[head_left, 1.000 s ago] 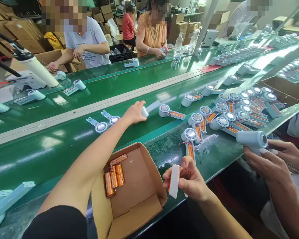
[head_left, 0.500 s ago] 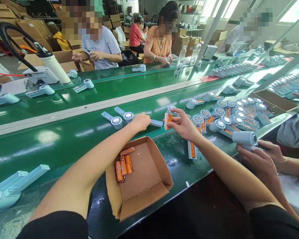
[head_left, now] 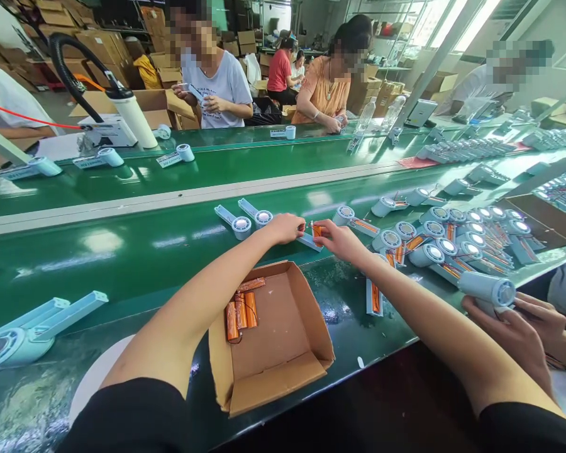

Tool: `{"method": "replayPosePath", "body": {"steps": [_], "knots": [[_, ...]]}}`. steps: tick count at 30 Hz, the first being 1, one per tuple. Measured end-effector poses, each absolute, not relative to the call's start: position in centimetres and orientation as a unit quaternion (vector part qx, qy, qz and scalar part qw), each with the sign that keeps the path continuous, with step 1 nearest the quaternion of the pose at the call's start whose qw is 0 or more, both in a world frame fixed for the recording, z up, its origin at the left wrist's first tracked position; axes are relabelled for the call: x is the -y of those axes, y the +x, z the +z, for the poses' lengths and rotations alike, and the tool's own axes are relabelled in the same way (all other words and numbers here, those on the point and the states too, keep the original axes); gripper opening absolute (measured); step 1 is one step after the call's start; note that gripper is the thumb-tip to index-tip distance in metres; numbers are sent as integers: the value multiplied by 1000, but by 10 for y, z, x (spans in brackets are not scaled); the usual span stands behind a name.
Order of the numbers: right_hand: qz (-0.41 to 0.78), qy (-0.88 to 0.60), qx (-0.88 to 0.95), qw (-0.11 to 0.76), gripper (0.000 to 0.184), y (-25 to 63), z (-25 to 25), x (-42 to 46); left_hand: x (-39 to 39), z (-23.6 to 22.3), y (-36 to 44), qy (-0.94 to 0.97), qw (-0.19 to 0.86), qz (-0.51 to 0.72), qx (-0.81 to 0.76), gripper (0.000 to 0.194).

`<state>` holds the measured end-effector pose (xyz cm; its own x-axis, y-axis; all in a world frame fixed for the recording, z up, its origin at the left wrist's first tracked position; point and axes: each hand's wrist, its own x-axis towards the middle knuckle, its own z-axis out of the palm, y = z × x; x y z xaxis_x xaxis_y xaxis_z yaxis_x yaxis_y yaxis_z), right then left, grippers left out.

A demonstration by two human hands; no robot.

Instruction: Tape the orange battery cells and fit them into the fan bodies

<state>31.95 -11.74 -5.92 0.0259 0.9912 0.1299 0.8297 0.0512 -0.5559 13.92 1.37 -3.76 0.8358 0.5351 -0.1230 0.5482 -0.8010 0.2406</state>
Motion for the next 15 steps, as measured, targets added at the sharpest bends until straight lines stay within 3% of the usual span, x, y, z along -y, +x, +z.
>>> {"method": "replayPosePath", "body": {"steps": [4, 15], "knots": [[61, -691, 714, 97, 29, 317, -51, 115, -15, -36, 142, 941, 156, -15, -301, 18], [61, -694, 717, -16, 39, 299, -50, 95, -10, -39, 156, 921, 177, 13, -348, 27]]}}
